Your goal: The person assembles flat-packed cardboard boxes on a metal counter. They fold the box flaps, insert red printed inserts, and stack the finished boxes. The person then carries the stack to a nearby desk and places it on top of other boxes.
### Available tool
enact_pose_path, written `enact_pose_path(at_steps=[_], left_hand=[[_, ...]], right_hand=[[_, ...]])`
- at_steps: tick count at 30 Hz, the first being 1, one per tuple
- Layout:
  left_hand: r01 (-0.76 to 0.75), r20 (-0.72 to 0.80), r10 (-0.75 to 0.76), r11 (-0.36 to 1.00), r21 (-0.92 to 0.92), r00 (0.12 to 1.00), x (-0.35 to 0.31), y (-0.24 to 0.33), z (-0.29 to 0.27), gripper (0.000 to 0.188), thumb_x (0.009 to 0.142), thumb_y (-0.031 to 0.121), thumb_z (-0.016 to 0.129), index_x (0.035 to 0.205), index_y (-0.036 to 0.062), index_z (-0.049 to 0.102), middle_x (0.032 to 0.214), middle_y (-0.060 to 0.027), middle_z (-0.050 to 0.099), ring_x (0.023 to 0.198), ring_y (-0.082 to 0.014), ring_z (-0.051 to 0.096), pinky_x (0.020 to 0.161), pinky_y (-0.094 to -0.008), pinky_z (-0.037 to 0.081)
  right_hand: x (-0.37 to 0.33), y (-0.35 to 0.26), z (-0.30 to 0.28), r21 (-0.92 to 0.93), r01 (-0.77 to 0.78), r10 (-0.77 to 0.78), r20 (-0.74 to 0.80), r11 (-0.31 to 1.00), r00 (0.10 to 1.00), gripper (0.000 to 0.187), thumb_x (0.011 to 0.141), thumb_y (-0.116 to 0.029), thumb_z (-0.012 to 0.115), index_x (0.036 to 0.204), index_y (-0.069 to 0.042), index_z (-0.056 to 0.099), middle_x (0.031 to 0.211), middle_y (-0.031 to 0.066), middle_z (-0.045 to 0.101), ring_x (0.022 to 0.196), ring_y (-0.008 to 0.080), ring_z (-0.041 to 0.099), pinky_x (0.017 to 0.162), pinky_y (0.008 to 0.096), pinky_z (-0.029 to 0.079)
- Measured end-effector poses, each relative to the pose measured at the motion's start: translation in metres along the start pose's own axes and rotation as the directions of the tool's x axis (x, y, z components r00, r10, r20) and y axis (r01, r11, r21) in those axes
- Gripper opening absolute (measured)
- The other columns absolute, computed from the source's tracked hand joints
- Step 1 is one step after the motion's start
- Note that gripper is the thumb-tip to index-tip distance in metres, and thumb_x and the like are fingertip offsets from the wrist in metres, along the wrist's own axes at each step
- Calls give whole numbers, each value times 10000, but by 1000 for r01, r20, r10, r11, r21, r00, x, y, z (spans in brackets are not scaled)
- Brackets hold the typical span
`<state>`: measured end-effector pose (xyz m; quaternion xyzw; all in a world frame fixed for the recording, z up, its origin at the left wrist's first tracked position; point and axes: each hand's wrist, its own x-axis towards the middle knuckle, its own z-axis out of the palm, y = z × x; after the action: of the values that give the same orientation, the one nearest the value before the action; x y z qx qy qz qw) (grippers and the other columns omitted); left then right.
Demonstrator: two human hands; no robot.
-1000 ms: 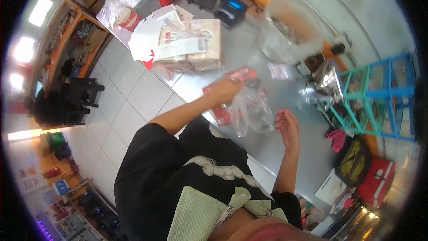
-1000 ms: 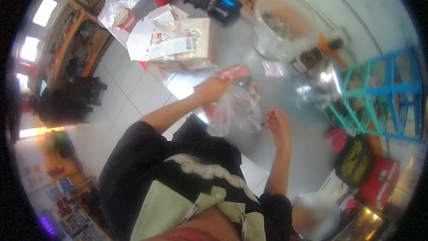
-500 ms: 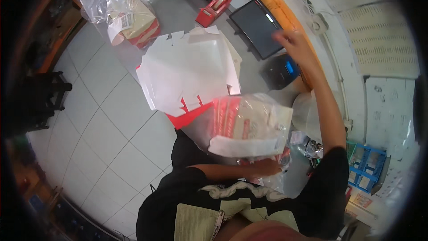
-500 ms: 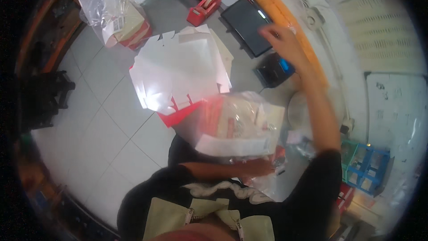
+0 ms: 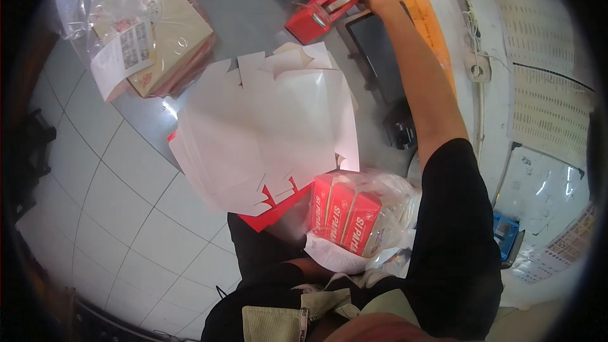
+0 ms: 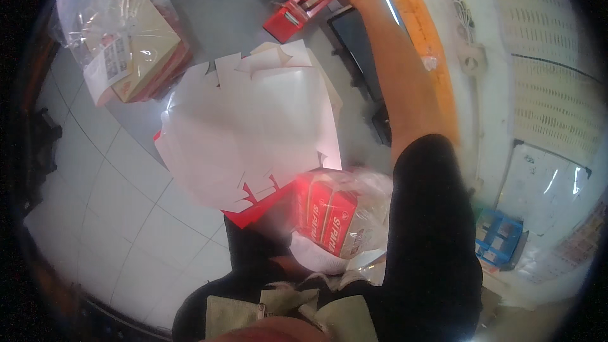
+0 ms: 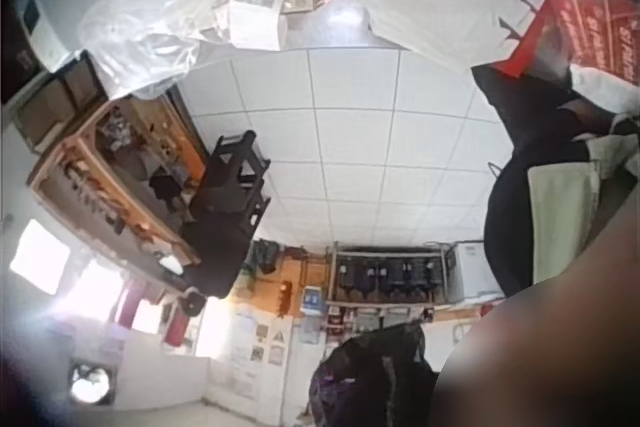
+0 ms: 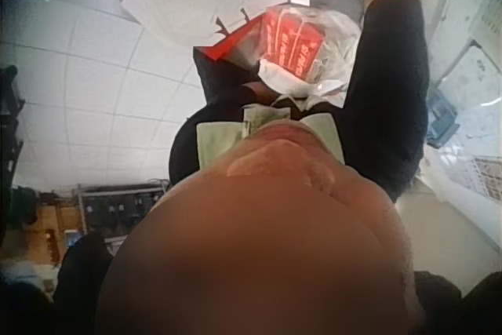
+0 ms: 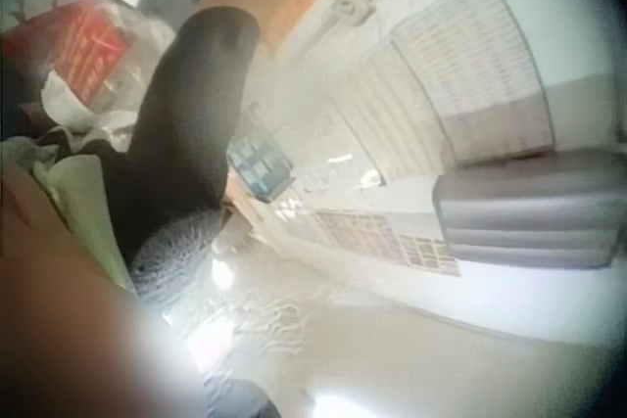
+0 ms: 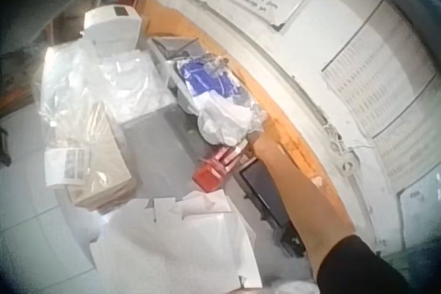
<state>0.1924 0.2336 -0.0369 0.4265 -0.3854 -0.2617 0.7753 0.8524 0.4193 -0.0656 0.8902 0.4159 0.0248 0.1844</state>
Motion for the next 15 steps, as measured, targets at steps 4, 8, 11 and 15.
enact_pose_path(at_steps=[4,8,11,15], left_hand=[[-2,21,3,998,-58,1000,-4,11,9,180,987,171,497,1022,39,614,900,-113,610,847,-225,603,744,-383,509],[4,7,-3,997,-79,1000,-1,11,10,180,993,171,494,1022,35,609,901,-101,607,835,-206,591,733,-369,502],[1,10,0,997,-82,1000,0,9,12,180,998,170,491,1022,32,605,902,-93,605,826,-191,582,724,-359,496],[19,13,-18,996,-86,1000,-7,4,18,180,1005,169,488,1022,28,599,903,-81,602,813,-172,570,712,-345,489]], right_hand=[[-6,24,14,16,76,-73,-136,997,988,153,830,-190,661,857,-43,689,916,206,697,892,385,682,748,462,541],[-5,5,-28,18,98,-96,-72,995,993,147,849,-198,628,864,-66,691,894,197,694,868,384,681,728,455,538],[-11,-6,-84,51,120,-120,-10,991,993,151,864,-205,603,869,-84,693,878,189,692,851,383,680,712,450,536],[-31,9,-90,-68,39,-46,-118,997,992,171,898,-218,585,920,-92,698,866,172,695,813,349,684,693,428,535]])
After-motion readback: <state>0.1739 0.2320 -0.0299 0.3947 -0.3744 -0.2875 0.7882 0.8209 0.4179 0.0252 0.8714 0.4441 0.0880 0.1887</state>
